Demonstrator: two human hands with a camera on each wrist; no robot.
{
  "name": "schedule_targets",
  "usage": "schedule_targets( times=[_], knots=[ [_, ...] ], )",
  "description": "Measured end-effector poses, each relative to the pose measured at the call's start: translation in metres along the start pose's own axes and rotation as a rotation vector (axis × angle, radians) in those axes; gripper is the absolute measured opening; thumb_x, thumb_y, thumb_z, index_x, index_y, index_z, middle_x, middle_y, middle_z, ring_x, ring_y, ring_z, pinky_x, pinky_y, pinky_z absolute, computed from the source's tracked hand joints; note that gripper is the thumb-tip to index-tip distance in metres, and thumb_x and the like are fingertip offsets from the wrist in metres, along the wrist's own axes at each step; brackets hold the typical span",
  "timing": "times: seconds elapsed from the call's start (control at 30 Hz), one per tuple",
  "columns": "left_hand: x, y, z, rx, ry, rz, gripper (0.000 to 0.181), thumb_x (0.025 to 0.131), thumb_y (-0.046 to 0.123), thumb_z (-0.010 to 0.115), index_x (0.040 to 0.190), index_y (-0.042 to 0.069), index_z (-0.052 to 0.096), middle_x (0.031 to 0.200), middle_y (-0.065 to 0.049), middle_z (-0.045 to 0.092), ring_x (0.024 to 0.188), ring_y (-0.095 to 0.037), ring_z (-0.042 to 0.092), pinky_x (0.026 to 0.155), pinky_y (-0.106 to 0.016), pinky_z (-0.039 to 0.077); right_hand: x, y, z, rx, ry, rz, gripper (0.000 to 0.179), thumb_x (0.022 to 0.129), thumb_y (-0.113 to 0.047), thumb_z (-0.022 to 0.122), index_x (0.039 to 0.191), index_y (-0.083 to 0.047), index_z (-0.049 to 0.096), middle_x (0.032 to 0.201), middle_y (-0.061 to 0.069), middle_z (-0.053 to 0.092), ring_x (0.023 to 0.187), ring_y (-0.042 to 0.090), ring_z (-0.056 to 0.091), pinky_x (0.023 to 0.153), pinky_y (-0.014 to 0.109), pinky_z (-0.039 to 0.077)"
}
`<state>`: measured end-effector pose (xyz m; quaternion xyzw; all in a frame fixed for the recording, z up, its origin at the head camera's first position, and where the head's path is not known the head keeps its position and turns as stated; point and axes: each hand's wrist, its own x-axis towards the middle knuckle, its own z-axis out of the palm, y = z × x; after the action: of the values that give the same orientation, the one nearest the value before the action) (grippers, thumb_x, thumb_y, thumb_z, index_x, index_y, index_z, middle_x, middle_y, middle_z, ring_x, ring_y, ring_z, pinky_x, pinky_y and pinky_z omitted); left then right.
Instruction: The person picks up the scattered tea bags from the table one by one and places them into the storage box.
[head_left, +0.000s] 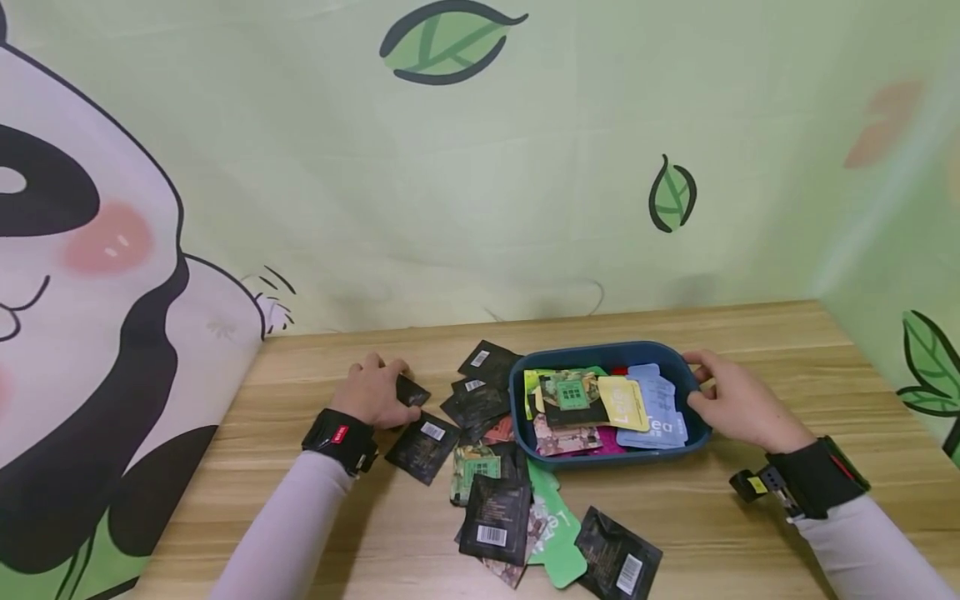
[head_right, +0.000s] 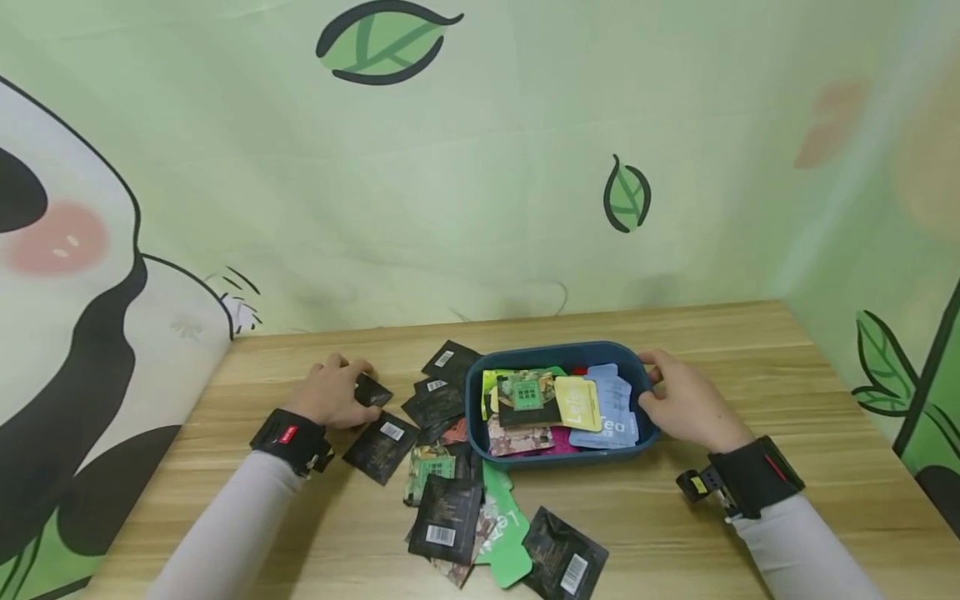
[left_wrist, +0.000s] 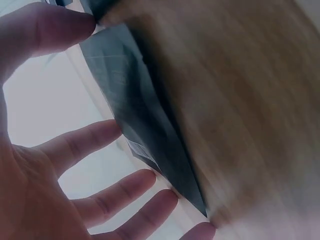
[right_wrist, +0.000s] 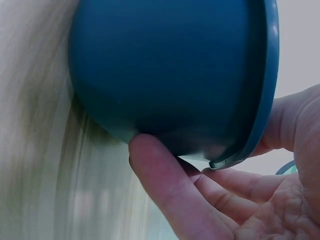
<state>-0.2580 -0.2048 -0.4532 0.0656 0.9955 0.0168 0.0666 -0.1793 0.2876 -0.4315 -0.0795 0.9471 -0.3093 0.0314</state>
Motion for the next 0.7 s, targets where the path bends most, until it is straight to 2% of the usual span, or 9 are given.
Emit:
schedule_targets(
  times=[0.4,0.7],
  knots=[
    [0.0038,0.0041,0.0008,-0.016,0.025,-0.012,0.074,0.067,0.061,0.074,0.128,0.022,0.062,0.123,-0.02,0.05,0.099,-0.037,0.051,0.072,-0.049,0.049,-0.0004,0.0014,-0.0007,-0.005,0.001,-0.004,0.057,0.09,-0.012,0.057,0.142,0.008,0.044,0.114,0.025,0.06,0.075,0.021,0.056,0.062,0.033,0.047],
    [0.0094,0.0024,0.0009,-0.014,0.015,-0.018,0.072,0.065,0.06,0.076,0.122,0.019,0.062,0.118,-0.019,0.052,0.094,-0.035,0.052,0.072,-0.046,0.048,-0.0003,-0.0004,-0.0002,-0.008,0.007,-0.009,0.057,0.09,-0.012,0.059,0.141,0.008,0.045,0.112,0.024,0.06,0.079,0.021,0.056,0.061,0.032,0.047]
  ],
)
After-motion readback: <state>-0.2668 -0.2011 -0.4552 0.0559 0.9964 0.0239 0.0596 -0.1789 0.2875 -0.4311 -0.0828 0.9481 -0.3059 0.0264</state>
